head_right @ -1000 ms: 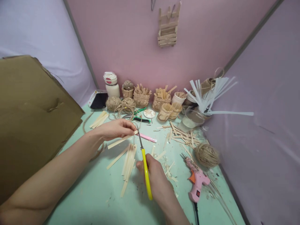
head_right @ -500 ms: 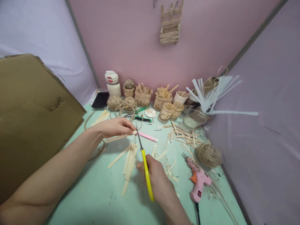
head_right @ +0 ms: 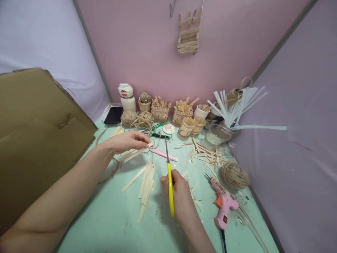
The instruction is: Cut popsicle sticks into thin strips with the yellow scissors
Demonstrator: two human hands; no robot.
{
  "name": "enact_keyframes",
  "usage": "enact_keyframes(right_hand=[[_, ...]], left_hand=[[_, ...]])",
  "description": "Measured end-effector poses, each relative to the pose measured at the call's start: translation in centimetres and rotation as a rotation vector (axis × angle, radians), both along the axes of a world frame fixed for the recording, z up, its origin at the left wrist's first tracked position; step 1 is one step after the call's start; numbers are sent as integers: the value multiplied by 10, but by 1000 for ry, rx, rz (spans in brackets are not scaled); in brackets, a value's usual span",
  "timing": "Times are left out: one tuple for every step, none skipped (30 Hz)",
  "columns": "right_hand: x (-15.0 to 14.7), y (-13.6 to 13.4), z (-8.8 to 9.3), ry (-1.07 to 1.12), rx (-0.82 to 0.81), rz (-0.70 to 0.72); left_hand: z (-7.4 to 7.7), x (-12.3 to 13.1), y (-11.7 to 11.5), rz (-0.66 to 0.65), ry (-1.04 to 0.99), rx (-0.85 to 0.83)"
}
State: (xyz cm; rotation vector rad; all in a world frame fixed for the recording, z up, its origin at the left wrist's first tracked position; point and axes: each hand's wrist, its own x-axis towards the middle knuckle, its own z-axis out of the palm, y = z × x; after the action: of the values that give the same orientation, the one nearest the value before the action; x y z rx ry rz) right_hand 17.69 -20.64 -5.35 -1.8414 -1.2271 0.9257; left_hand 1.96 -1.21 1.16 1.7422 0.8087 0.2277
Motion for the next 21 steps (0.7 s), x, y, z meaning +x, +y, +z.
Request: enact_keyframes(right_hand=[[-1, 0, 0, 3, 6, -2], [-1, 1, 1, 7, 9, -4], [-2, 2, 1, 12, 19, -12], [-2, 2, 2, 17, 32, -20], [-2, 2, 2, 24, 46, -27], [-3, 3, 1, 36, 54, -29], [-3, 3, 1, 52, 56, -27], [-3, 3, 0, 69, 55, -24], [-2, 3, -1, 84, 52, -20], [-2, 3, -1, 95, 47, -18], [-2, 2, -2, 102, 45, -20], [-2, 2, -2, 107, 43, -22], [-3, 2, -3, 110, 45, -26], [-3, 2, -4, 112, 45, -26], [-3, 2, -5, 114, 43, -23], [-3, 1, -6, 113, 41, -20], [-3, 1, -7, 110, 37, -19], [-4, 1, -8, 106, 32, -19], [-4, 2, -10, 103, 24, -17], [-4, 2, -11, 100, 17, -17], [-4, 2, -12, 97, 12, -21]], left_hand=[[-1, -1, 1, 8, -3, 1], [-1, -1, 2, 11, -9, -2], [-2, -2, 2, 15, -17, -8], [-2, -3, 3, 20, -24, -15], [-2, -3, 4, 30, -30, -20], [-1, -4, 4, 42, -35, -21], [1, -6, 5, 52, -37, -16], [3, -8, 7, 62, -37, -4], [6, -12, 9, 76, -35, 19], [10, -18, 12, 96, -27, 55], [14, -25, 16, 130, -11, 102], [17, -34, 21, 189, 10, 165], [20, -44, 27, 263, 41, 232], [22, -55, 33, 360, 73, 297], [22, -65, 40, 458, 85, 354], [21, -75, 47, 520, 117, 381], [18, -84, 54, 608, 149, 417], [14, -91, 60, 666, 200, 450], [9, -96, 65, 695, 251, 486], [4, -99, 70, 709, 297, 511], [-2, -100, 74, 703, 325, 524]])
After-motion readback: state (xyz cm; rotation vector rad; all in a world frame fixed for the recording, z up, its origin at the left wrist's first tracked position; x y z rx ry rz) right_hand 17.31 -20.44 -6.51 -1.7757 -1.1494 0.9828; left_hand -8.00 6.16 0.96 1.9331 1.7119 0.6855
